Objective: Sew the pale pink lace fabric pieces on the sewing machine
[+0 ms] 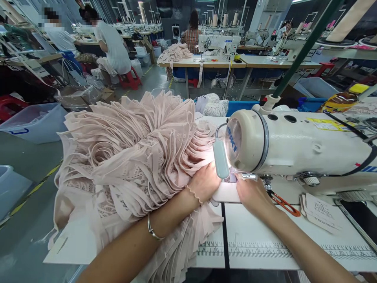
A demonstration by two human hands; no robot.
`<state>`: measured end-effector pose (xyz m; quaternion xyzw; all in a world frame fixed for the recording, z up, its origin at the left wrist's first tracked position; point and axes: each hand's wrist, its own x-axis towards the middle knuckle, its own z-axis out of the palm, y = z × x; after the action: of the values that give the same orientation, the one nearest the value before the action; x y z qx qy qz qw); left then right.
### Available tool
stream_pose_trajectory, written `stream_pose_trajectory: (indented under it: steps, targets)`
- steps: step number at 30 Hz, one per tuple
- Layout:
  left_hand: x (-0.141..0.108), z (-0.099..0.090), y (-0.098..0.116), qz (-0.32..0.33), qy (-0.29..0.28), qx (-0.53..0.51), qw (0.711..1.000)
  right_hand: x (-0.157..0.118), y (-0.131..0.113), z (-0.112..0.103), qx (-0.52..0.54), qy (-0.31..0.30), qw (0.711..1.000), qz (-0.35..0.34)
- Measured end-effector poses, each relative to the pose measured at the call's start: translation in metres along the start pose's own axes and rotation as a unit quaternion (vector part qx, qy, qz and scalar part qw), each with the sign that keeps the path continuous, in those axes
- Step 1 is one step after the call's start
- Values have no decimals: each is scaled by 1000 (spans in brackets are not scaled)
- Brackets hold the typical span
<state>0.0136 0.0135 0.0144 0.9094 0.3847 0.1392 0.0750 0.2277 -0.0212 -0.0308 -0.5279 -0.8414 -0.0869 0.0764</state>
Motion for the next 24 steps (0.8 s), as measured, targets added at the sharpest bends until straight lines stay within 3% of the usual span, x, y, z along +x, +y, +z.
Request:
stream_pose_trajectory:
  steps: [4, 7, 12, 16, 20, 24]
  targets:
    - [-3, 4, 8, 65, -11, 79, 995, -1, 3, 3, -10, 56, 998, 11]
    - [-5, 3, 8, 34, -7, 87, 996, -1, -4, -2, -42, 70, 997, 14]
    - [-4, 0, 1, -49, -9, -35, 998, 0, -14, -9, -98, 77, 992, -4]
    - [-4, 0, -2, -44, -6, -67, 997, -2, -11, -8, -91, 88, 991, -34]
    - [-4, -1, -1, -45, -14, -69, 997, -3, -13, -9, -121, 60, 991, -10]
    - [-4, -3, 1, -47, -17, -62, 997, -4, -15, -11, -129, 71, 989, -5]
